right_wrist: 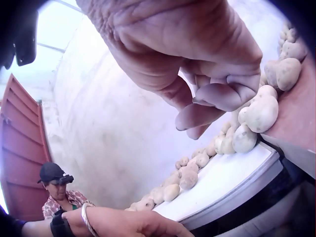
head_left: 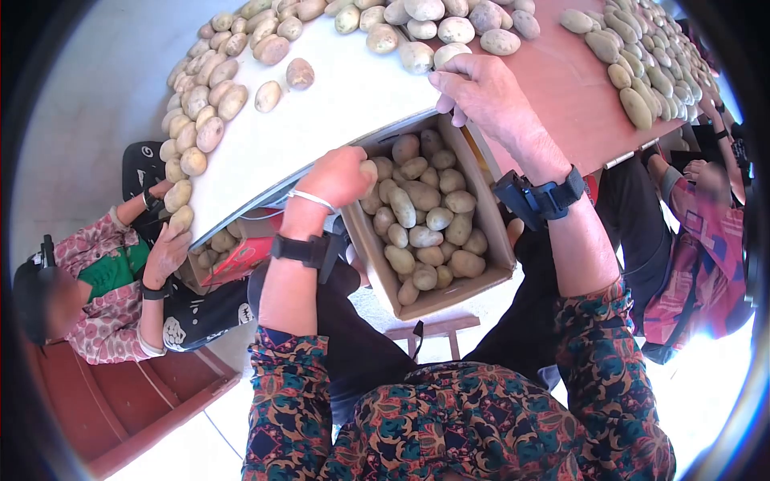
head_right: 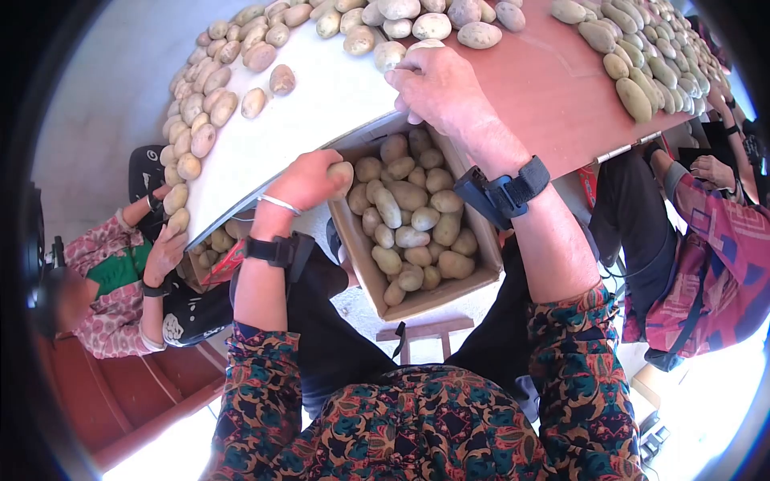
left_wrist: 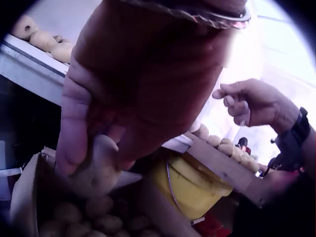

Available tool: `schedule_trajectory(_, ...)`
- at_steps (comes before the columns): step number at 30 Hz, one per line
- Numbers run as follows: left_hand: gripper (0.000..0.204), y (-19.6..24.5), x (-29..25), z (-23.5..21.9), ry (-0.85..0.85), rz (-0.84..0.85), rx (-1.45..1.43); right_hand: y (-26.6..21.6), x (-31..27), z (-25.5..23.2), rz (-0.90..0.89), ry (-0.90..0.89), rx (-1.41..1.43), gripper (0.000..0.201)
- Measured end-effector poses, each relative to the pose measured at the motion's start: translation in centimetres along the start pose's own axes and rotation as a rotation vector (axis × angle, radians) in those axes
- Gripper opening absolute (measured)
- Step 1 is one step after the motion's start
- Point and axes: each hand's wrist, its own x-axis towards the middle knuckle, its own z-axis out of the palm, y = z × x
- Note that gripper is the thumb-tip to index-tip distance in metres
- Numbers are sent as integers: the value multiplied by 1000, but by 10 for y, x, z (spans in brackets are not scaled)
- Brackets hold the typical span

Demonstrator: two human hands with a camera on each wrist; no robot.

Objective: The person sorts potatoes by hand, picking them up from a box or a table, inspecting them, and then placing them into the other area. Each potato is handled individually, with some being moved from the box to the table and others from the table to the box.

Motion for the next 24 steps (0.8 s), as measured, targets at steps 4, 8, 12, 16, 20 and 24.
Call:
schedule_trajectory(4, 19, 4, 5, 11, 95, -46, 208, 8, 8, 0, -63, 54, 82, 25)
schedule_trajectory(8, 17, 26, 8, 6, 215, -107, 77, -1, 0, 0, -70, 126, 155, 23)
schedule_trajectory(12, 18, 38, 14, -1, 319, -63, -48, -1, 7, 2, -56, 141, 239, 21)
schedule_trajectory(16, 19, 51, 13, -6, 387, -45, -169, -3, 9, 2, -35, 136, 362, 20)
schedule_trajectory(20, 19, 60, 10, -12, 389, 7, -167, -2, 20, 0, -41, 181, 391, 20)
schedule_trajectory(24, 20, 61, 5, -17, 369, 38, -165, 10, 32, -2, 5, 274, 231, 24)
